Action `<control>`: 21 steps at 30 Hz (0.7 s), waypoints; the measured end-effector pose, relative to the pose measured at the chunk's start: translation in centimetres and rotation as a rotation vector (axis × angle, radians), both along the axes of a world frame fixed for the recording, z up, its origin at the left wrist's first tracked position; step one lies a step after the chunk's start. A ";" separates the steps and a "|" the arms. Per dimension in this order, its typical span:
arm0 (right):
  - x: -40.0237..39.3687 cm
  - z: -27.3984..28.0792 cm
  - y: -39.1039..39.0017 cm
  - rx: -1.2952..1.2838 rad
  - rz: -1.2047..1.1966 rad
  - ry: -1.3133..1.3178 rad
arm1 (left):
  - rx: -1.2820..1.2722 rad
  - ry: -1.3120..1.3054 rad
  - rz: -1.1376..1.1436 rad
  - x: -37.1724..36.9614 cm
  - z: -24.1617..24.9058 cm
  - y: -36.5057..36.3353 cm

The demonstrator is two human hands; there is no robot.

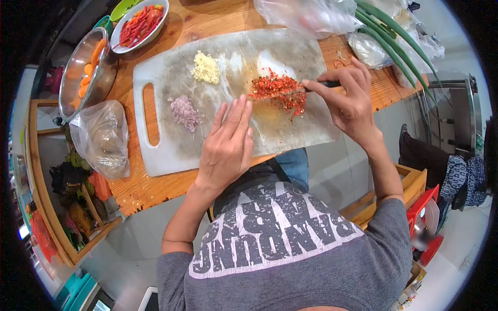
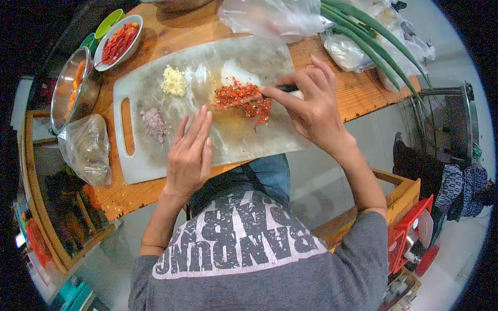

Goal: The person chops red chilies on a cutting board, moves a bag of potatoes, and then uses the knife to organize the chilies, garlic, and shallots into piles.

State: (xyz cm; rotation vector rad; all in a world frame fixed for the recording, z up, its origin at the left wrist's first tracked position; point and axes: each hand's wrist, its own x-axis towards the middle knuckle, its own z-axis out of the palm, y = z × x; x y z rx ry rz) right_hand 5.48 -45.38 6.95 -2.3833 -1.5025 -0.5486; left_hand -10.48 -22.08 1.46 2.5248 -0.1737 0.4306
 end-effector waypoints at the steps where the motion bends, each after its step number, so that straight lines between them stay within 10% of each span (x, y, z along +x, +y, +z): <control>1: 0.5 -0.4 0.1 -0.011 0.023 0.044 | 0.005 0.008 0.013 -0.1 -0.1 -0.1; 21: 0.0 -1.2 -1.2 -0.023 -0.040 0.050 | 0.009 0.087 -0.072 0.2 0.4 -0.1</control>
